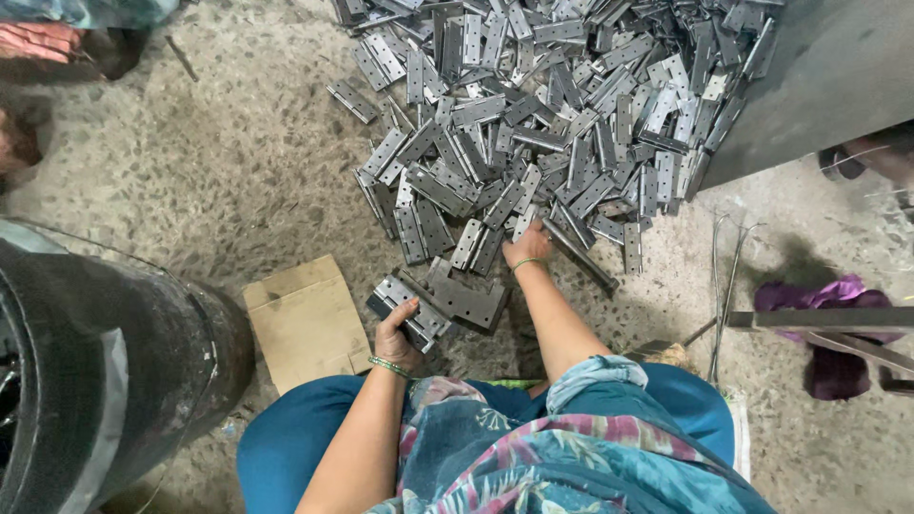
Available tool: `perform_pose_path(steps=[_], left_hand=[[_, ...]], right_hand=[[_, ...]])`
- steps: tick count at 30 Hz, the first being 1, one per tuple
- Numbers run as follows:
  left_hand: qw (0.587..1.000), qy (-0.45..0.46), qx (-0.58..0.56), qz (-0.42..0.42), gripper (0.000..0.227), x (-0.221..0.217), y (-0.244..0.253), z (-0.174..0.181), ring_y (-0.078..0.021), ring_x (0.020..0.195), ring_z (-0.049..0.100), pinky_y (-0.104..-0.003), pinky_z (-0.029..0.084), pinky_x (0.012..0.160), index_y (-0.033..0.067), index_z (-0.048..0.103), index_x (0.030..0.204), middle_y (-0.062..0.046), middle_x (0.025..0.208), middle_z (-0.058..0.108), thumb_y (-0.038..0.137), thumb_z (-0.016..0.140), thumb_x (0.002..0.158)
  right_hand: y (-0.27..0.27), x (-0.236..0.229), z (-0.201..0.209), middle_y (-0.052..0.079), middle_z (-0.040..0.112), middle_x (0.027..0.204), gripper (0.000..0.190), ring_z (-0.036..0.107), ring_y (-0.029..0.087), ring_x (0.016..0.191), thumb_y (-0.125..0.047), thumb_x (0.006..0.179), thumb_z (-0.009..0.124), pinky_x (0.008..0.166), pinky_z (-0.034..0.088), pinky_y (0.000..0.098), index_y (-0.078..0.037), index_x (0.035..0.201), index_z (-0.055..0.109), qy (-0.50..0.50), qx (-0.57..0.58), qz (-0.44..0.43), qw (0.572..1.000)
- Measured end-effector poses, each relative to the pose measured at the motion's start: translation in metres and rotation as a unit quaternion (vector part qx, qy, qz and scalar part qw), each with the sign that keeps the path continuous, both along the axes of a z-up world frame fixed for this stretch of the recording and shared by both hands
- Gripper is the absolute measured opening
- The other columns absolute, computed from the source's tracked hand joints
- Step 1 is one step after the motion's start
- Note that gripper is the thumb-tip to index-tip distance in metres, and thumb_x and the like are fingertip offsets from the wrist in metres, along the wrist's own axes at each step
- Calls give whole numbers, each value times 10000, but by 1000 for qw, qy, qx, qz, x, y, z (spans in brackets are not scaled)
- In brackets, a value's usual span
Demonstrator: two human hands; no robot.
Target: The person sits on the floor and assembles metal hinge components by hand. They pick up two flat metal plates and a cylindrical pin, align the plates, insert the pin through the holes, and then place the assembled hinge into a nearby bucket. This process is repeated continuously throughout the clip.
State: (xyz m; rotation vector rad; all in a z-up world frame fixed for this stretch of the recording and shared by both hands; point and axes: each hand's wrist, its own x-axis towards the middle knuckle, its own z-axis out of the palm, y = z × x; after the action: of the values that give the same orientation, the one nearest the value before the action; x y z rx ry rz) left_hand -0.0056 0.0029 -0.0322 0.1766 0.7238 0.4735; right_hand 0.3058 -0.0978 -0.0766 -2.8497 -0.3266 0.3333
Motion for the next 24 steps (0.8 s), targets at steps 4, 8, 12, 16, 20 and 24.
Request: perform_pose_path(steps=[4,8,12,16,20,24], left_hand=[[1000,-11,-6,-12,229,2,0,7,-230,755,700,-402,593,730,65,675,949,-54,861,705,140,788,764],[1000,-3,6,0,231,-2,-2,12,-226,772,700,-392,593,752,62,681,959,-55,877,708,133,792,768],[1000,5,4,7,229,-1,0,14,-234,794,699,-390,582,771,69,684,953,-56,886,712,152,790,768],[1000,14,7,17,247,-1,2,9,-229,831,699,-378,573,800,68,708,963,-50,902,730,173,776,750],[999,6,22,24,246,-7,0,2,-225,834,689,-382,569,796,82,704,957,-40,900,716,178,802,752],[997,14,62,48,249,-9,-3,1,-210,840,683,-359,556,803,75,711,955,-38,914,716,169,822,753]], right_hand=[[-12,6,4,286,648,1281,635,630,419,1219,-428,808,797,1057,508,450,29,1220,642,40,-59,20,997],[-31,1,-9,338,652,1144,542,636,456,1087,-361,836,745,935,521,483,59,1169,657,4,6,11,1000],[-57,-17,8,222,677,1110,453,643,344,1028,-328,892,704,889,518,425,26,1174,671,86,193,-15,977],[-64,-50,54,106,702,1077,369,649,232,969,-294,949,662,844,516,368,-7,1178,685,290,500,-89,811],[-66,-83,70,17,724,1065,344,653,137,943,-274,984,627,837,514,315,-18,1203,698,318,658,-55,680],[-83,-127,23,98,738,1030,387,667,186,923,-311,1041,566,839,508,355,29,1159,710,120,478,-1,870]])
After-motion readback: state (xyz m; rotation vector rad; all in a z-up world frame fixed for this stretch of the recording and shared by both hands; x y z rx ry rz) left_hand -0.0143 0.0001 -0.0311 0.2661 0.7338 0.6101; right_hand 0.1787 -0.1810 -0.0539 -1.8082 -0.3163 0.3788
